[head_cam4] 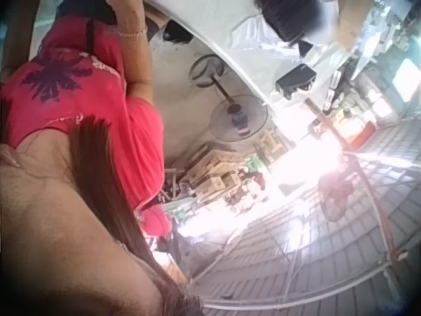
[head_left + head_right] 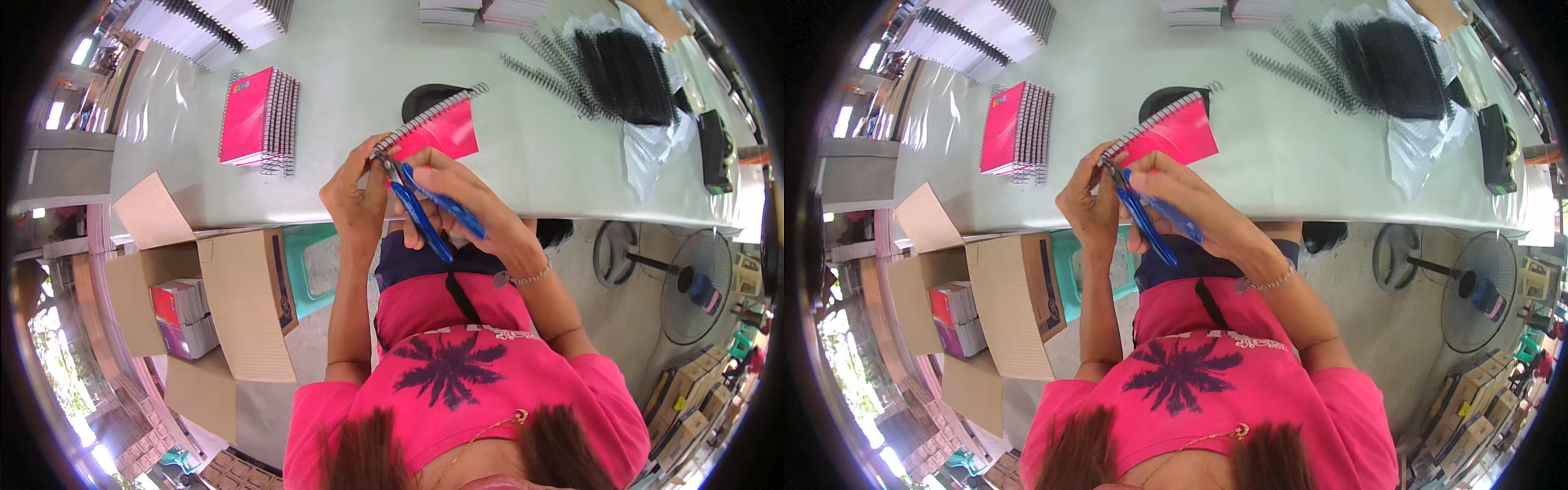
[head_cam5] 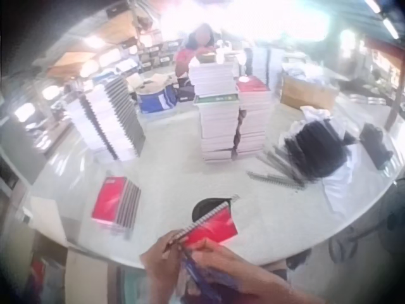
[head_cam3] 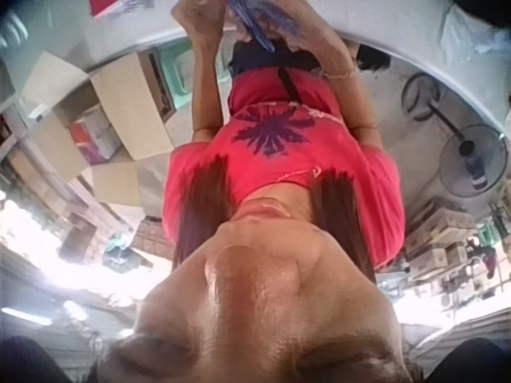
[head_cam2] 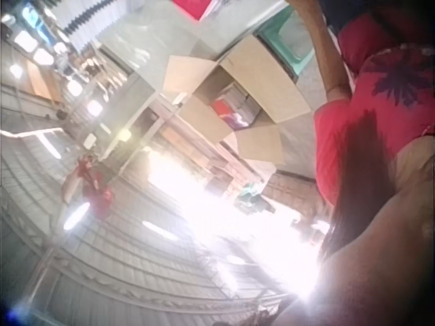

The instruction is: The person binds notebooks by inserting plastic coils into pre-punched holes, trimming excess coil using pliers, and folding the ends to secure them.

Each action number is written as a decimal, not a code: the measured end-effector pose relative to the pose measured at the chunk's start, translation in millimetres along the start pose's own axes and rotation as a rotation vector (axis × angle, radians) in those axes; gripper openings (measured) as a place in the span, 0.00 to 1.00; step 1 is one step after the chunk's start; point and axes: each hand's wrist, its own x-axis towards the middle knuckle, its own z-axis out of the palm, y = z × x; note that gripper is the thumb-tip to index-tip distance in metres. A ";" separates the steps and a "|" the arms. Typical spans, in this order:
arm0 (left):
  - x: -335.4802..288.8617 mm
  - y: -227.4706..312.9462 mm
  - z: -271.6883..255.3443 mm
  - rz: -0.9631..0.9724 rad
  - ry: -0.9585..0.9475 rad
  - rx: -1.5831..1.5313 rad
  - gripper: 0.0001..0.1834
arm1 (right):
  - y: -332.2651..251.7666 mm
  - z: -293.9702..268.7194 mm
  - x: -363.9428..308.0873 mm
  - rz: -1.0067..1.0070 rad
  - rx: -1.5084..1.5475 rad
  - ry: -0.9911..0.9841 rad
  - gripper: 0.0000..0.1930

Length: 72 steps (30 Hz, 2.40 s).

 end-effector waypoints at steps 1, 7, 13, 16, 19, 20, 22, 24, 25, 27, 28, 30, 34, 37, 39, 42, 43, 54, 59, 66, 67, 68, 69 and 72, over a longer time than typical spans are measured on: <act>0.1 7.3 1.0 -0.036 -0.009 -0.043 0.13 | -4.4 5.9 -4.2 -0.041 -0.214 0.057 0.17; 38.4 25.6 -34.9 -0.147 0.264 0.045 0.14 | -41.8 -28.5 -20.4 -0.516 -1.415 0.530 0.16; 100.3 -3.9 -93.8 0.040 0.587 -0.139 0.15 | -50.1 -92.1 -29.8 -0.619 -1.673 0.804 0.16; 104.2 -34.4 -107.6 -0.018 0.648 -0.032 0.15 | -51.3 -88.6 -29.5 -0.635 -1.549 0.816 0.17; 96.5 -64.2 -119.1 -0.035 0.670 0.093 0.17 | -68.8 -86.3 -28.1 -0.708 -1.541 0.838 0.17; 93.8 -72.7 -123.0 -0.031 0.673 0.130 0.18 | -78.6 -87.6 -28.1 -0.743 -1.564 0.849 0.17; 90.2 -86.2 -127.0 -0.135 0.670 0.179 0.20 | -96.9 -90.1 -27.2 -0.812 -1.529 0.864 0.18; 85.9 -98.9 -131.5 -0.209 0.653 0.213 0.21 | -114.3 -95.3 -24.9 -0.855 -1.433 0.874 0.18; 85.4 -103.0 -131.5 -0.227 0.635 0.218 0.22 | -124.7 -98.6 -24.9 -0.865 -1.356 0.880 0.18; 86.7 -106.6 -127.8 -0.207 0.605 0.198 0.23 | -141.6 -98.4 -24.3 -0.896 -1.276 0.903 0.19; 85.9 -105.7 -123.3 -0.168 0.591 0.173 0.23 | -150.1 -96.2 -25.7 -0.919 -1.271 0.923 0.19; 83.0 -102.9 -125.0 -0.130 0.570 0.176 0.24 | -164.2 -93.4 -22.9 -0.961 -1.238 0.923 0.19; 72.2 -108.0 -128.7 -0.117 0.555 0.156 0.27 | -200.3 -69.7 8.8 -1.151 -1.195 0.878 0.18; 64.9 -87.1 -121.6 -0.175 0.618 0.262 0.26 | -256.4 -94.6 29.9 -1.090 -1.228 0.862 0.28; 53.7 -67.8 -118.6 -0.179 0.670 0.294 0.25 | -273.5 -95.4 54.7 -0.946 -1.174 0.898 0.34; 51.9 -43.5 -98.7 -0.123 0.685 0.307 0.21 | -318.7 -148.3 86.2 -0.890 -1.328 1.386 0.30; 52.4 -37.3 -87.4 -0.093 0.674 0.297 0.20 | -336.0 -171.0 80.6 -0.852 -1.448 1.608 0.29; 56.7 18.0 -34.3 0.215 0.574 -0.022 0.15 | -292.9 -132.4 56.5 -1.049 -0.851 0.928 0.14; 64.2 68.6 28.6 0.189 0.158 -0.378 0.19 | -162.0 -60.5 22.4 -1.132 -0.468 0.713 0.08; 64.3 79.1 56.9 0.054 -0.296 -0.560 0.16 | -75.8 -35.9 -38.1 -0.743 -0.710 0.498 0.10; 62.6 74.2 49.9 0.082 -0.275 -0.514 0.16 | -92.0 -23.6 -48.3 -0.855 -0.888 0.627 0.09; 62.0 66.4 43.9 0.065 -0.308 -0.401 0.14 | -111.6 -4.5 -65.1 -1.011 -0.890 0.581 0.09; 63.0 60.4 32.6 0.052 -0.332 -0.289 0.12 | -128.6 25.1 -88.6 -1.005 -1.049 0.602 0.09; 56.7 69.3 14.2 0.120 -0.395 0.084 0.08 | -123.7 113.0 -129.4 -1.194 -1.609 0.646 0.04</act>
